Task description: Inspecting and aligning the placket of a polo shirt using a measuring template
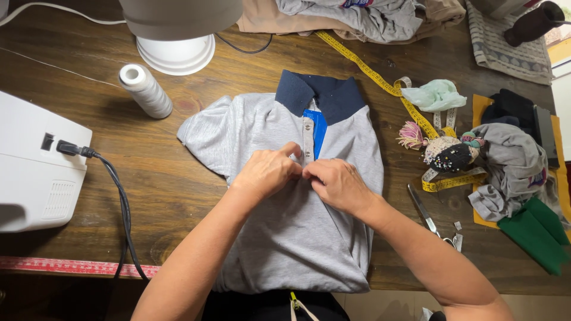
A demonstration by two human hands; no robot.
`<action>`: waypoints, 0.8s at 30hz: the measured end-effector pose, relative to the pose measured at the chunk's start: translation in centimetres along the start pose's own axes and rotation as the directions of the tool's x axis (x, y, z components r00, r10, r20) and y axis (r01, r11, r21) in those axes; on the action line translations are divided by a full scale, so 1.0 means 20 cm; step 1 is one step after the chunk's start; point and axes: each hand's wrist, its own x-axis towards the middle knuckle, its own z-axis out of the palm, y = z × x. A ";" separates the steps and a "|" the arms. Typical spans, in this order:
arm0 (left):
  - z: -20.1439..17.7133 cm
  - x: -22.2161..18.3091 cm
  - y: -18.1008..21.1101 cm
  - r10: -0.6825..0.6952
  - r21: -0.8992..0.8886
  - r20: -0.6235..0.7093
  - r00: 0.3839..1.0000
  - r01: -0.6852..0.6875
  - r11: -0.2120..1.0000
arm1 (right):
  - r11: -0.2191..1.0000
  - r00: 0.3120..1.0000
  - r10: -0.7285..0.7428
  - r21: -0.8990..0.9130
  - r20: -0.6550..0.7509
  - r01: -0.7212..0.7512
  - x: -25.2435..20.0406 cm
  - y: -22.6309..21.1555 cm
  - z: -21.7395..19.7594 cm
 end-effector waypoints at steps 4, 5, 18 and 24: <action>-0.08 -0.04 0.06 0.010 -0.038 0.009 1.000 -0.010 0.999 | 0.998 0.997 -0.066 0.002 -0.040 0.066 -0.11 -0.01 0.03; -0.07 -0.04 0.05 0.009 -0.058 -0.001 1.000 -0.009 0.998 | 0.998 0.996 -0.063 -0.020 -0.067 0.062 -0.15 0.00 0.06; 0.06 -0.44 0.28 -0.144 -0.123 -0.059 0.988 0.136 0.983 | 0.943 0.926 -0.235 -0.300 -0.296 0.144 -0.28 -0.10 0.13; 0.09 -0.49 0.25 -0.165 -0.173 -0.074 0.983 0.151 0.973 | 0.976 0.893 -0.183 -0.186 -0.411 0.115 -0.23 -0.07 0.10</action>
